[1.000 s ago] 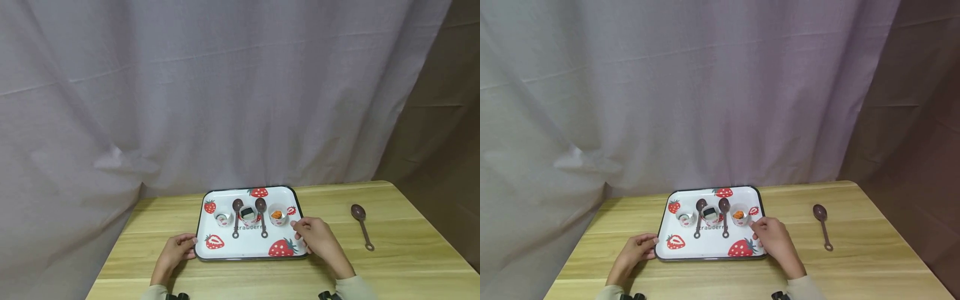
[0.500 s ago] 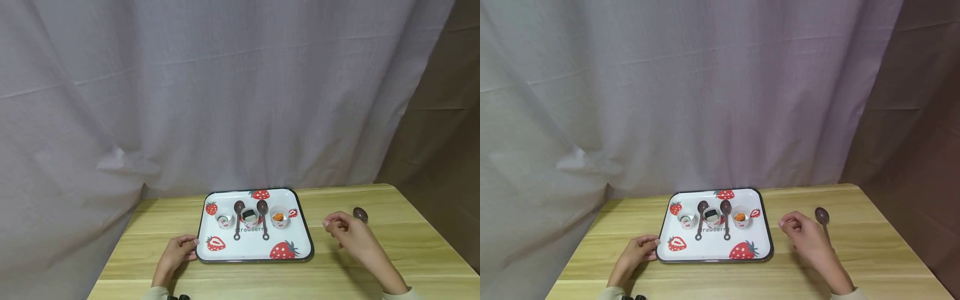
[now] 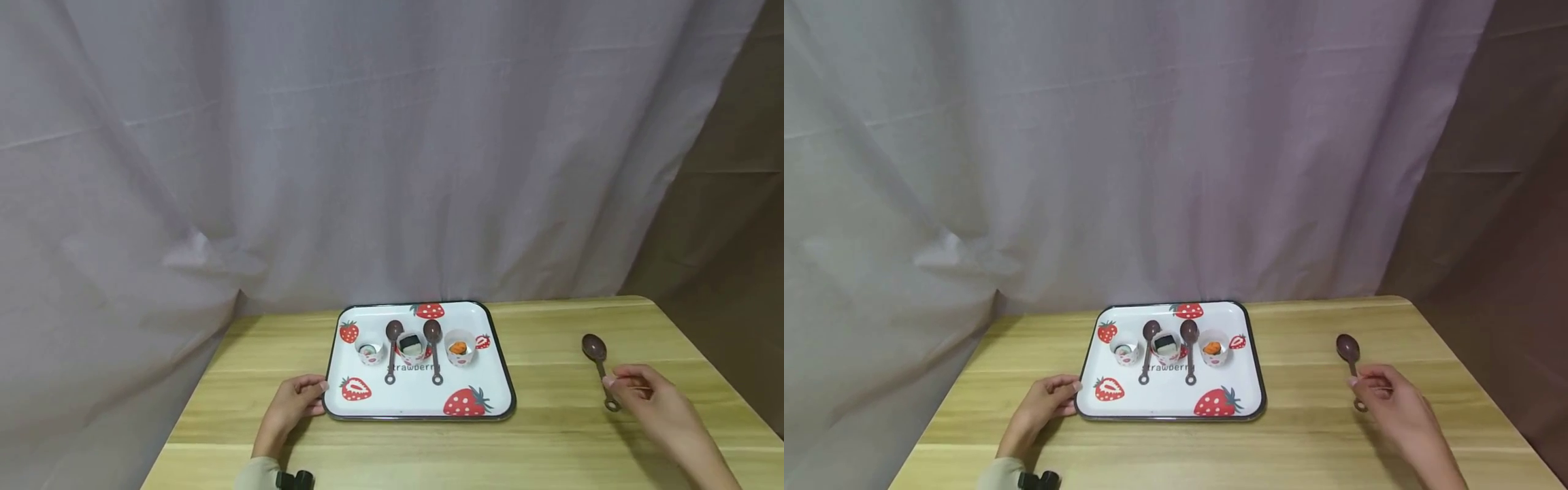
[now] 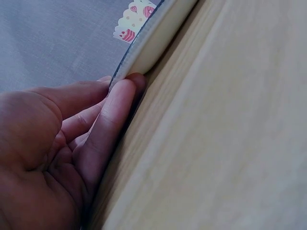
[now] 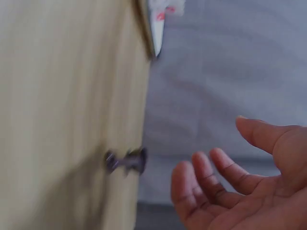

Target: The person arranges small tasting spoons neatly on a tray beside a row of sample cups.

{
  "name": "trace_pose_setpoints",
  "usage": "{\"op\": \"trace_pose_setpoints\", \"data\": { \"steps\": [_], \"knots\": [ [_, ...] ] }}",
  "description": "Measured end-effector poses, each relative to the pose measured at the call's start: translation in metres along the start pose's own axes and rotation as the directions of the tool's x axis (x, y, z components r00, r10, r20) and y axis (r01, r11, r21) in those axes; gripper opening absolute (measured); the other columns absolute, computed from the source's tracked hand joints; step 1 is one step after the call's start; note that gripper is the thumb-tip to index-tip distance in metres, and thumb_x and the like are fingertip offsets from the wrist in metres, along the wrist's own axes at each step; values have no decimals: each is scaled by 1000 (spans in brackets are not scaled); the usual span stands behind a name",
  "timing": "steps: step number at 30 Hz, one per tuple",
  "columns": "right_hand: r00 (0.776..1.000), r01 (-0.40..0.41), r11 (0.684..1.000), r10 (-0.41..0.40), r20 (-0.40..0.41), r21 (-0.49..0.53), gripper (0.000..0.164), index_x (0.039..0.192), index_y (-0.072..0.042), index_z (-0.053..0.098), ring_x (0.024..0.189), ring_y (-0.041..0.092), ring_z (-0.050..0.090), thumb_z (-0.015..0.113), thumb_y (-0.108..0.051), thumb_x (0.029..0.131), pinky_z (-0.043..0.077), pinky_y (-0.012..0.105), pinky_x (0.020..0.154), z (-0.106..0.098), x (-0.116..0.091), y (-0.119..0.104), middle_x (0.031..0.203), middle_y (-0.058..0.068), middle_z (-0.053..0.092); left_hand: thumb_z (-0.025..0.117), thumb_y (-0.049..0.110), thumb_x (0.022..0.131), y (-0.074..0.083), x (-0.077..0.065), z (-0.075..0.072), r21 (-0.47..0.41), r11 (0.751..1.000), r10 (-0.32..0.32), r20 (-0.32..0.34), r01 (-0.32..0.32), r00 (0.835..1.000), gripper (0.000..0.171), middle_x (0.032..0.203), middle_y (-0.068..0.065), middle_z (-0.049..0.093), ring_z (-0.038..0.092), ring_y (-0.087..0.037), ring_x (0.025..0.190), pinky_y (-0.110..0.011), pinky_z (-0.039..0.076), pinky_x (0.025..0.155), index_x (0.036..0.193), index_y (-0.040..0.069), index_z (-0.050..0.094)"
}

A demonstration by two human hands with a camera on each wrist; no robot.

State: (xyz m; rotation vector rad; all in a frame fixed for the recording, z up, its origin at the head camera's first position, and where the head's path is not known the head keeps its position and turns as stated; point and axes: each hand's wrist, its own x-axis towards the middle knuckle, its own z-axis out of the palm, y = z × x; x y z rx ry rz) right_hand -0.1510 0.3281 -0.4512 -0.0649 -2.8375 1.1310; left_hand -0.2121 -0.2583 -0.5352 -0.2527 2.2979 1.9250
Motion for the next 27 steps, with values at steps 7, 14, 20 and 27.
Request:
{"op": "trace_pose_setpoints", "data": {
  "steps": [7, 14, 20, 27],
  "knots": [
    [995, -85, 993, 80, 64, 83, 57, 137, 20, 45, 82, -14, 52, 51, -32, 113, 59, 20, 66, -3, -3, 39, 115, 22, 65, 66, 5, 103, 3, 0, 2, 8, 1000, 4, -25, -4, 1000, 31, 90, -10, 74, 71, -16, 73, -29, 67, 67, 126, -16, 65],
    [958, -256, 947, 222, 182, 192, 66, 142, 22, 38, 79, 2, 67, 47, -38, 114, 65, 25, 71, 0, 7, 57, 108, 11, 73, 66, 5, 103, 4, 0, 3, 16, 1000, -7, -38, 8, 999, 30, 91, -11, 74, 71, -16, 74, -29, 67, 67, 126, -15, 66],
    [912, -396, 865, 330, 244, 308, 63, 142, 18, 42, 79, 9, 66, 50, -37, 113, 65, 28, 69, 5, 16, 62, 96, -4, 69, 65, 4, 103, 6, 2, 3, 24, 1000, -10, -47, 11, 999, 28, 91, -12, 73, 70, -16, 75, -29, 67, 67, 124, -14, 66],
    [900, -407, 868, 328, 287, 284, 62, 142, 18, 41, 75, 11, 60, 49, -36, 113, 61, 26, 64, 7, 18, 64, 92, -1, 63, 65, 5, 103, 4, -1, 3, 14, 1000, -3, -31, 4, 1000, 31, 92, -12, 74, 72, -17, 76, -30, 68, 68, 126, -16, 64]
  ]
}}
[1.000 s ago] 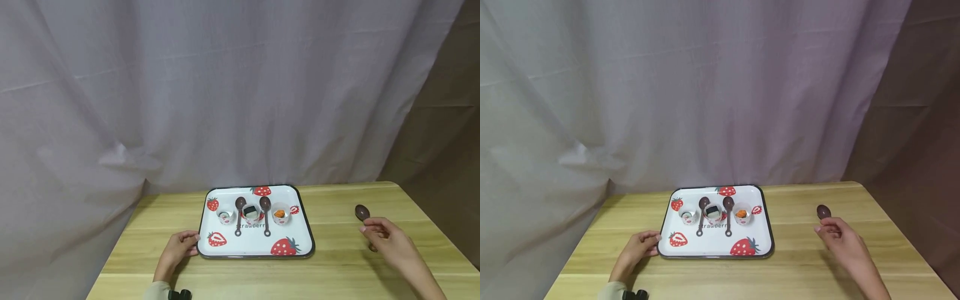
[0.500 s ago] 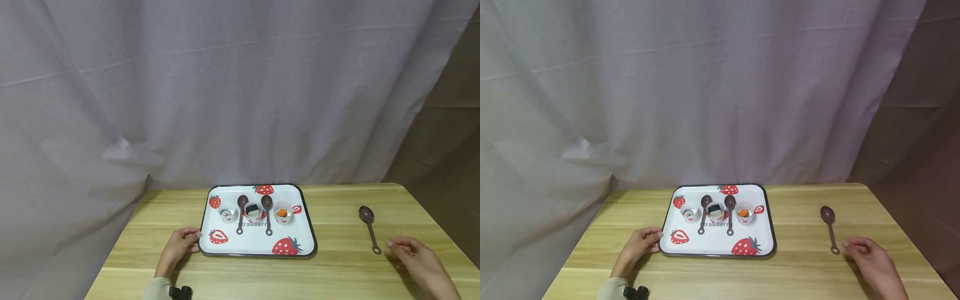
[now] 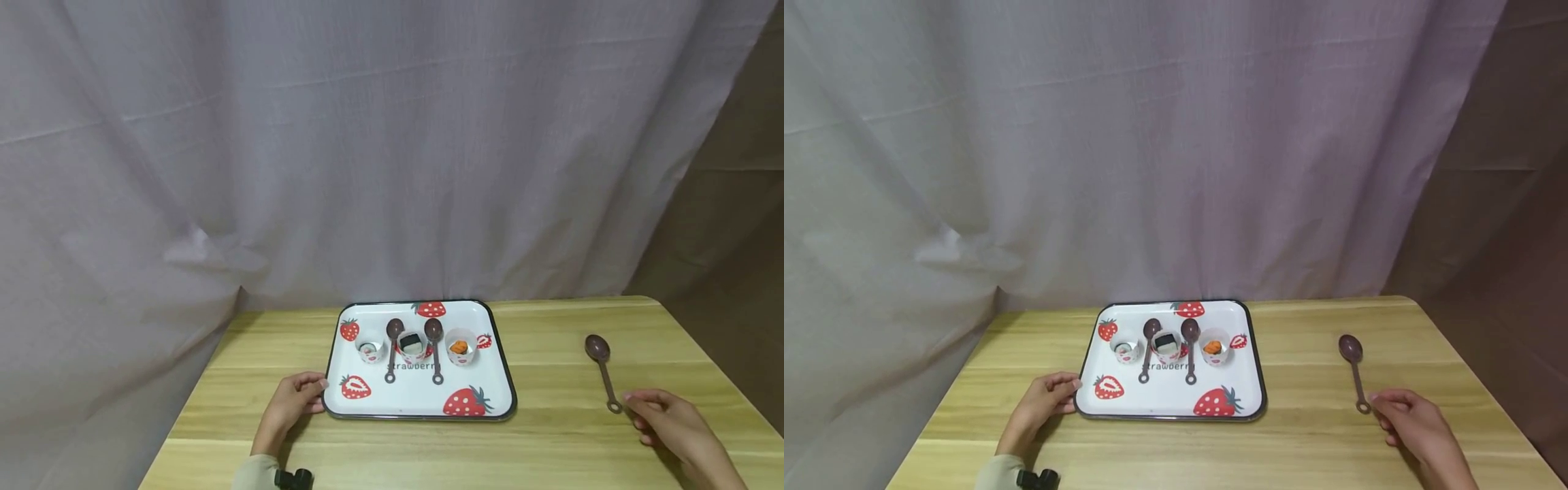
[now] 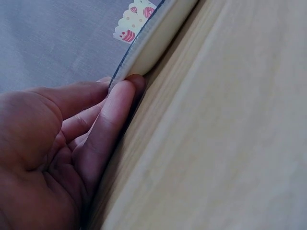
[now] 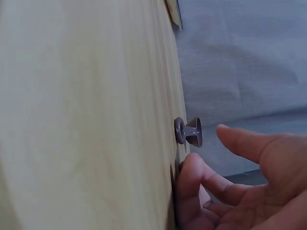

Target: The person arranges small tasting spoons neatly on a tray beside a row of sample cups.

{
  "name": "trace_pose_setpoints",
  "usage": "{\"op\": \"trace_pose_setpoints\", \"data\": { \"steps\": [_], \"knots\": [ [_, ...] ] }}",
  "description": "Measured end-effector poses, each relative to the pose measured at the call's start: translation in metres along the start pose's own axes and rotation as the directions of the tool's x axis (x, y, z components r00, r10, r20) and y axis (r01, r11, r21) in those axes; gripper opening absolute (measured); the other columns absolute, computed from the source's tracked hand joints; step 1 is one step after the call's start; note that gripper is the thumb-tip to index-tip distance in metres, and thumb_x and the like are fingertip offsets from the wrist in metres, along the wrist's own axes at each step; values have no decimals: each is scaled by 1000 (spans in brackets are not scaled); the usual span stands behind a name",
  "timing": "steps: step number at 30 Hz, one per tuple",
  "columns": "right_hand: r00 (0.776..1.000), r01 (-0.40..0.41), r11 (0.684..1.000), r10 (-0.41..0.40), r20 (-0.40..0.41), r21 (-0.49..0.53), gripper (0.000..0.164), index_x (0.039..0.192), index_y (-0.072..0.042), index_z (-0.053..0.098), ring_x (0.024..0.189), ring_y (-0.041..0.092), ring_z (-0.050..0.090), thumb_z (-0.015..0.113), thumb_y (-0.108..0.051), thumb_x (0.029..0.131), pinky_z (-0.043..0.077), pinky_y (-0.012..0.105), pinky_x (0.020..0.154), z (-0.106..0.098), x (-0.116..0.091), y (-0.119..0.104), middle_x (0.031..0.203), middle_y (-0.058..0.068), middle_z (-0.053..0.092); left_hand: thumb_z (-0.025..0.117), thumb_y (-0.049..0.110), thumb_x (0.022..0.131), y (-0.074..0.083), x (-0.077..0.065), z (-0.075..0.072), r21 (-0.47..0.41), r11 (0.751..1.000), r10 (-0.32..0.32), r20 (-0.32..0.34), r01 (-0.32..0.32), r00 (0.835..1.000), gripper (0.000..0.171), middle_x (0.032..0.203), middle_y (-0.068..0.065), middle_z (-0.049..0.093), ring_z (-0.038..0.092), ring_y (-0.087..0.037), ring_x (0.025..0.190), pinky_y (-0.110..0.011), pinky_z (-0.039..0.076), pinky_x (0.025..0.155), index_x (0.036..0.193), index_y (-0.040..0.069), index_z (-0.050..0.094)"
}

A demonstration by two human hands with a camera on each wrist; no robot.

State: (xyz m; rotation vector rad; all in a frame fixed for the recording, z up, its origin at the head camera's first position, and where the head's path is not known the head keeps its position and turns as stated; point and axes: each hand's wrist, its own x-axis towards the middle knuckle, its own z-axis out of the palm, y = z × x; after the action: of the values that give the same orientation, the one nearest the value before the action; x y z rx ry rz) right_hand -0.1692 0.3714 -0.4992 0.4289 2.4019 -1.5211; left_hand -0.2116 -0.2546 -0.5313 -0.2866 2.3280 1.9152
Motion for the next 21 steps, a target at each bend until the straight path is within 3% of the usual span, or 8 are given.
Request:
{"op": "trace_pose_setpoints", "data": {
  "steps": [12, 17, 21],
  "knots": [
    [998, 20, 993, -14, 55, -120, 52, 132, 16, 48, 70, 13, 53, 53, -32, 112, 56, 25, 60, 2, -3, -4, 83, 0, 55, 65, 4, 104, -7, 0, 2, -11, 1000, 3, 22, -3, 1000, 31, 91, -11, 75, 72, -17, 76, -30, 68, 68, 126, -17, 63],
    [997, 47, 985, -35, 73, -166, 64, 136, 19, 42, 72, 15, 53, 62, -34, 108, 56, 26, 61, 3, 5, -5, 93, 1, 59, 65, 3, 103, -7, -1, 1, -14, 1000, -1, 0, 1, 1000, 31, 89, -10, 73, 70, -16, 74, -28, 67, 65, 126, -17, 63],
    [995, 82, 978, -69, 75, -193, 59, 133, 20, 43, 72, 16, 55, 63, -28, 107, 56, 26, 62, 5, 8, -5, 99, 3, 65, 66, 3, 103, -4, -3, 1, -7, 1000, -9, -8, 9, 1000, 31, 88, -10, 72, 69, -16, 72, -28, 67, 65, 126, -17, 63]
  ]
}}
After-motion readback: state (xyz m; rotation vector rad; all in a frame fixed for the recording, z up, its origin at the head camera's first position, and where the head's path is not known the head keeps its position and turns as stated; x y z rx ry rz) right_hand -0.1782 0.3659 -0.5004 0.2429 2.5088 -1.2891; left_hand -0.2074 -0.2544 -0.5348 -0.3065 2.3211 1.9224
